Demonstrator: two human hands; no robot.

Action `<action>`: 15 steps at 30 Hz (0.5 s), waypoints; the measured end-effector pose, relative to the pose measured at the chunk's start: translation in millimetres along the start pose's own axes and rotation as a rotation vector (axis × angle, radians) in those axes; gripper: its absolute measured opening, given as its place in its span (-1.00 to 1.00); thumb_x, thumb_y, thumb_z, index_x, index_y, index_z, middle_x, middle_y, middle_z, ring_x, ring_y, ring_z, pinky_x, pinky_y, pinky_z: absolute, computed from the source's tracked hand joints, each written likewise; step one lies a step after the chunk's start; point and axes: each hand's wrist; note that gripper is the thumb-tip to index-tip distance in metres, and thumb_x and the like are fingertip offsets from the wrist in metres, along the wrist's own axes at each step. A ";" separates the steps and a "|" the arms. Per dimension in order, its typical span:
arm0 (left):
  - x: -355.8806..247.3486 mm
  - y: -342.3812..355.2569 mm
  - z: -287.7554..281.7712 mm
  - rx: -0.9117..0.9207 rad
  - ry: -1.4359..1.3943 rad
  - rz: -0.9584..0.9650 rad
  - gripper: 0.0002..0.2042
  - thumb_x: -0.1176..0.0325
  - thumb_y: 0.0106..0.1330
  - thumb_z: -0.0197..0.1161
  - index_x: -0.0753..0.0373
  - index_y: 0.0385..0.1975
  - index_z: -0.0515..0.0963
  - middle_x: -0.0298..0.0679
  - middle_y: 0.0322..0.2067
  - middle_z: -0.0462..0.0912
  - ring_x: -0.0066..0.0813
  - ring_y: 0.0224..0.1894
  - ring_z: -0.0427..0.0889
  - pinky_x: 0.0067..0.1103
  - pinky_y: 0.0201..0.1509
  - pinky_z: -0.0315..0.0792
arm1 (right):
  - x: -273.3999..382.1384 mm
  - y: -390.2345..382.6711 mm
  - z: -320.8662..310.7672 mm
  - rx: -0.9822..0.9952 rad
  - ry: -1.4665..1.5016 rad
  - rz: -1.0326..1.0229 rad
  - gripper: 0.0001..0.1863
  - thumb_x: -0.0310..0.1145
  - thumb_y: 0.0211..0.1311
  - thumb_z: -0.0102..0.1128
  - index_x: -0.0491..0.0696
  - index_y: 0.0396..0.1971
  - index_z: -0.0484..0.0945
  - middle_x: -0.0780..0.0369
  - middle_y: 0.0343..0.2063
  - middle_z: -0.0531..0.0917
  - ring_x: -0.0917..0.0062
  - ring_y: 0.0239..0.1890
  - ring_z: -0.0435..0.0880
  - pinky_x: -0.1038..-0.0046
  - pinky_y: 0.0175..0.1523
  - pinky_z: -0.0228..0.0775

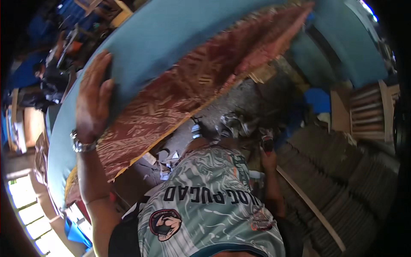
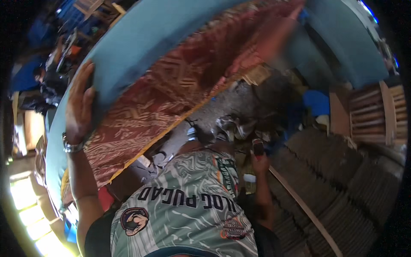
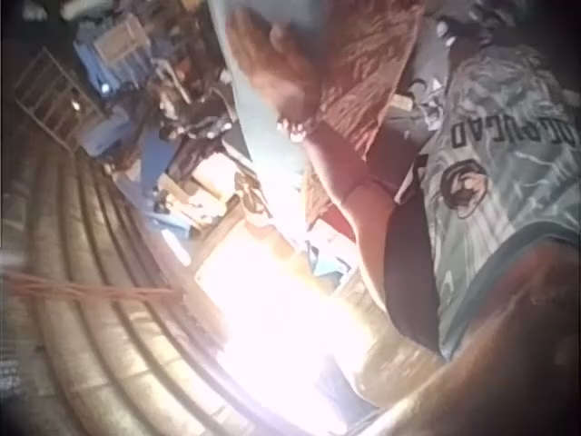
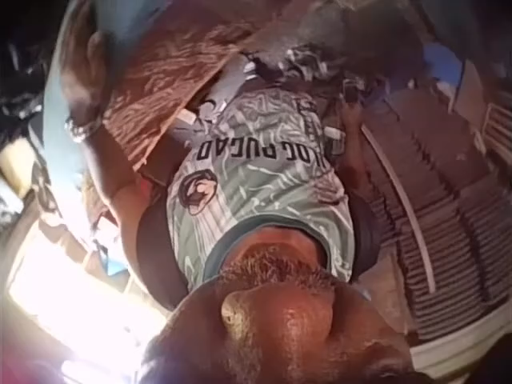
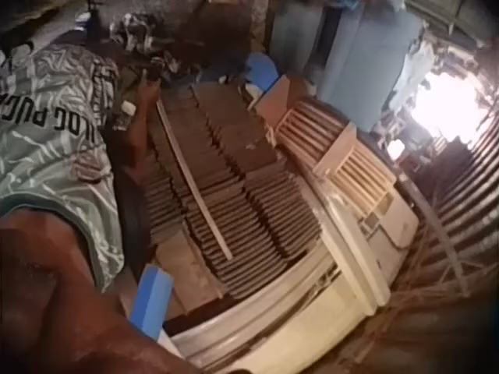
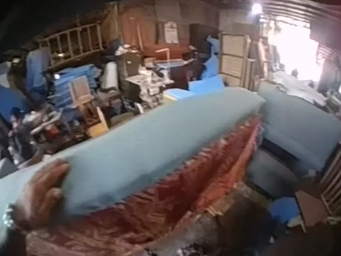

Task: Secure fabric onto a sofa frame using a pneumatic stapler and hand stretching.

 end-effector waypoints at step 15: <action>-225.2 -0.7 291.4 0.577 -0.899 -0.090 -0.37 0.02 0.47 0.22 0.32 0.38 0.29 0.17 0.06 0.65 0.02 0.10 0.68 -0.26 0.18 0.51 | 152.5 59.7 -63.2 0.088 1.431 0.144 -0.49 0.11 0.55 0.07 -0.07 0.08 0.56 0.39 -0.63 0.41 0.60 -0.62 0.42 0.45 -0.42 0.41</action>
Point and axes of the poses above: each hand's wrist, its own y-axis towards the middle knuckle, its own z-axis out of the palm, x = y × z
